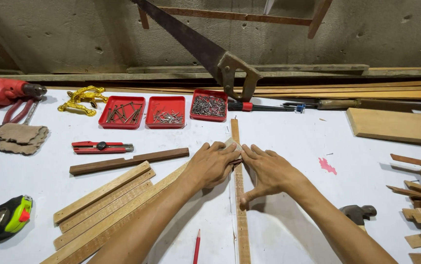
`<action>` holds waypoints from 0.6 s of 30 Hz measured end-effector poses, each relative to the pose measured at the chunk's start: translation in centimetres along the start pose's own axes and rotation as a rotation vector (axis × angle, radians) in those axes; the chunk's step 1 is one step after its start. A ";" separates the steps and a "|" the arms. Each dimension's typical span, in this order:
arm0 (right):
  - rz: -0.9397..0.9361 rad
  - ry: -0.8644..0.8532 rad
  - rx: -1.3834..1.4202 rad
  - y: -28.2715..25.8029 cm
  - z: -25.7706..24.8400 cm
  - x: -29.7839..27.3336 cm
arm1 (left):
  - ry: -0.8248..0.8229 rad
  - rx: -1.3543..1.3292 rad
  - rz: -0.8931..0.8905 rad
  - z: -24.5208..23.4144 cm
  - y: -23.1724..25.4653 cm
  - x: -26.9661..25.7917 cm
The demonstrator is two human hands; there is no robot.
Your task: Sand a thin wooden strip with a piece of sandpaper at a workbench.
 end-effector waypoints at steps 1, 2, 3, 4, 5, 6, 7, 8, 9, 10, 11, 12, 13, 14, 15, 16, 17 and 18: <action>0.001 -0.001 0.002 0.0 0.0 0.1 | -0.002 -0.001 0.001 0.2 -0.1 0.1; 0.018 -0.018 -0.002 0.0 0.1 0.1 | 0.006 0.004 -0.007 0.4 -0.2 0.2; 0.035 -0.036 -0.006 0.0 0.1 0.0 | 0.013 0.009 -0.015 0.5 -0.3 0.2; 0.037 -0.036 -0.006 -0.1 0.3 0.2 | 0.013 0.008 -0.014 0.5 -0.2 0.2; 0.066 -0.026 -0.016 -0.2 0.5 0.3 | 0.022 0.022 -0.013 0.4 -0.1 0.2; 0.095 -0.017 -0.027 -0.3 0.7 0.3 | 0.031 0.036 -0.013 0.3 0.0 0.1; 0.096 -0.017 -0.028 -0.5 0.8 0.0 | 0.032 0.034 -0.012 0.3 0.2 0.0; 0.107 0.020 0.002 -0.7 0.7 -0.3 | 0.012 0.063 -0.005 0.1 0.3 0.0; 0.118 0.058 0.032 -0.8 0.5 -0.6 | -0.007 0.091 0.003 0.0 0.5 -0.1; 0.119 0.059 0.029 -1.3 0.5 -0.8 | -0.004 0.090 0.004 -0.3 0.8 -0.2; 0.140 0.108 0.032 -1.6 0.3 -1.1 | -0.046 0.109 -0.004 -0.5 1.0 -0.4; 0.159 0.156 0.033 -1.9 0.2 -1.5 | -0.088 0.125 -0.012 -0.6 1.4 -0.6; 0.161 0.157 0.028 -2.1 0.4 -1.7 | -0.082 0.123 -0.012 -0.5 1.5 -1.0; 0.203 0.192 0.055 -2.2 0.6 -2.1 | -0.047 0.135 0.004 -0.3 1.7 -1.5; 0.246 0.227 0.081 -2.2 0.8 -2.6 | -0.011 0.146 0.020 -0.2 1.9 -2.0; 0.249 0.229 0.076 -2.2 0.9 -3.0 | -0.005 0.144 0.021 -0.3 2.5 -2.6; 0.272 0.247 0.133 -2.0 1.1 -3.5 | -0.010 0.134 0.011 -0.4 3.0 -3.2; 0.290 0.260 0.193 -2.1 1.4 -3.9 | -0.021 0.125 -0.004 -0.5 3.4 -4.0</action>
Point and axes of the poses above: each hand's wrist, its own x-axis towards the middle knuckle, its own z-axis out of the palm, y = z × x, the point moved 3 cm from there along x, towards the middle knuckle, and after that the axes turned 6 degrees about x, right-handed, at the moved point
